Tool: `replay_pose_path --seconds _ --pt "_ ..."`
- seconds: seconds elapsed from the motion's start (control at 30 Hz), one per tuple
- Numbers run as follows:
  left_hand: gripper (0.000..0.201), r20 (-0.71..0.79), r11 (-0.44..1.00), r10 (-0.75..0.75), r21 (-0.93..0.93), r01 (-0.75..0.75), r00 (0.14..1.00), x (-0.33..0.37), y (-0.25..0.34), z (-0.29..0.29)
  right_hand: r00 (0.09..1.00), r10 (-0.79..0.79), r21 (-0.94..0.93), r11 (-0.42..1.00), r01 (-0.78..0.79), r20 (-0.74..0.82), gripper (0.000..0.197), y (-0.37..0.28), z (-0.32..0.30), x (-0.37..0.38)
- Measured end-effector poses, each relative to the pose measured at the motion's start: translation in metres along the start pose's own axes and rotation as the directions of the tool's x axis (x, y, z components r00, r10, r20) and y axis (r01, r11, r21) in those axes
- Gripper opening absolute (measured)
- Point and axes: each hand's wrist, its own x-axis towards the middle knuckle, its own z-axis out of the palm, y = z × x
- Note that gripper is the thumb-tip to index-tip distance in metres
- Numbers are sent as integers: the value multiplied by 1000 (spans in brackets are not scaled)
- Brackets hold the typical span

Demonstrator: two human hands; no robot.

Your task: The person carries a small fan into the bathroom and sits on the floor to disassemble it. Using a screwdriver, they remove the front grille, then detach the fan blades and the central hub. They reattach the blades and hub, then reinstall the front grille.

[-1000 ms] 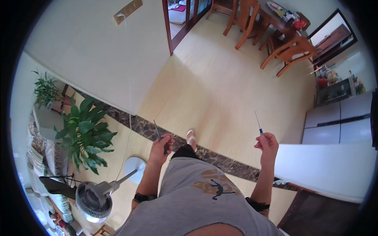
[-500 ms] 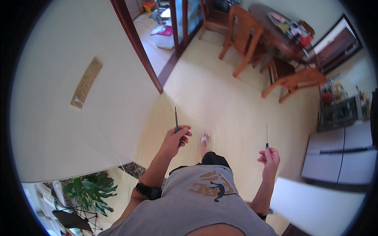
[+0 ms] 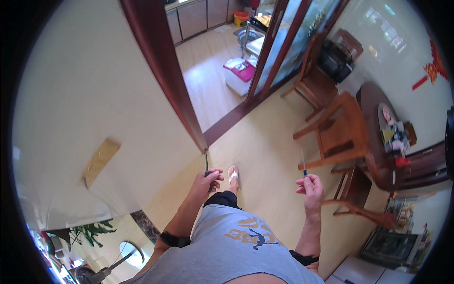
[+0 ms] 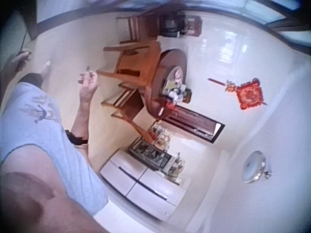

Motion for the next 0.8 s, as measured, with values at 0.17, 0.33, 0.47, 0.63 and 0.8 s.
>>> replay_pose_path --seconds 0.17,0.33,0.47,0.63,0.8 --pt "24 16 998 -12 -61 13 1000 130 95 38 991 -19 -26 999 23 133 13 -58 63 167" --pt "18 21 999 27 -25 -26 999 246 211 77 965 -49 -82 994 73 258 15 -109 133 301" --pt "19 3 971 202 -132 -200 979 330 284 77 907 -34 -112 990 89 421 16 -134 202 417" --pt "20 -277 927 141 -299 -225 951 409 361 50 823 -30 -120 986 118 567 13 -170 300 556" --pt "16 -470 801 202 -426 -421 859 442 429 6 713 -1 -71 995 72 701 10 -233 415 663"
